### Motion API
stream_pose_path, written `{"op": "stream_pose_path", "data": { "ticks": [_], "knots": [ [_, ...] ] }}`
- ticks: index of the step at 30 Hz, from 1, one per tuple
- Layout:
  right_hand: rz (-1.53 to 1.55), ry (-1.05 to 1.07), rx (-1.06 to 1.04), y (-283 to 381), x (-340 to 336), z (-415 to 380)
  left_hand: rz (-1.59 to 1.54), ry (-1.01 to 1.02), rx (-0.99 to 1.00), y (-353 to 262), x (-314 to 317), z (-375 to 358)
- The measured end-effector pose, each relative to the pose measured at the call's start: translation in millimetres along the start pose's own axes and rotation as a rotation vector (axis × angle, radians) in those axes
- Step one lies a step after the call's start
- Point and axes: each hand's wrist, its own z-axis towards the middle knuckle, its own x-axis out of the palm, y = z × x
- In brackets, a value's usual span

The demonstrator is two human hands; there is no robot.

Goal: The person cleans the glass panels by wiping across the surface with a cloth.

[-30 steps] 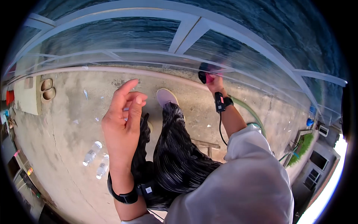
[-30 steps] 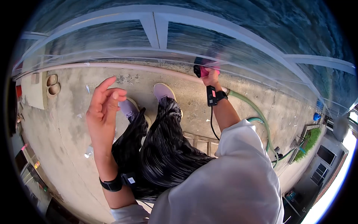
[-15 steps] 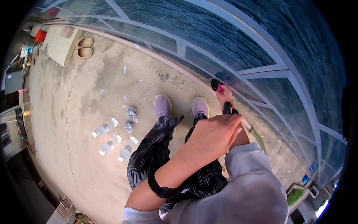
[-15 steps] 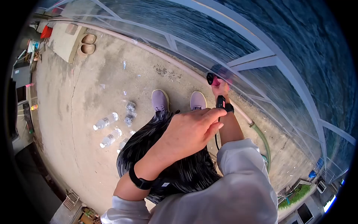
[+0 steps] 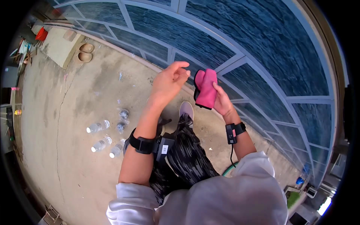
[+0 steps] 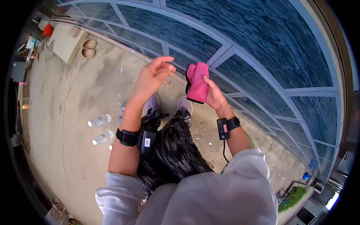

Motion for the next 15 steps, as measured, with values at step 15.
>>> {"op": "stream_pose_path", "data": {
  "ticks": [15],
  "knots": [
    [-0.614,0.071,-0.517,26.2,104.7,-84.2,-0.241,0.036,-0.055,-39.3,35.0,-72.9]
  ]
}}
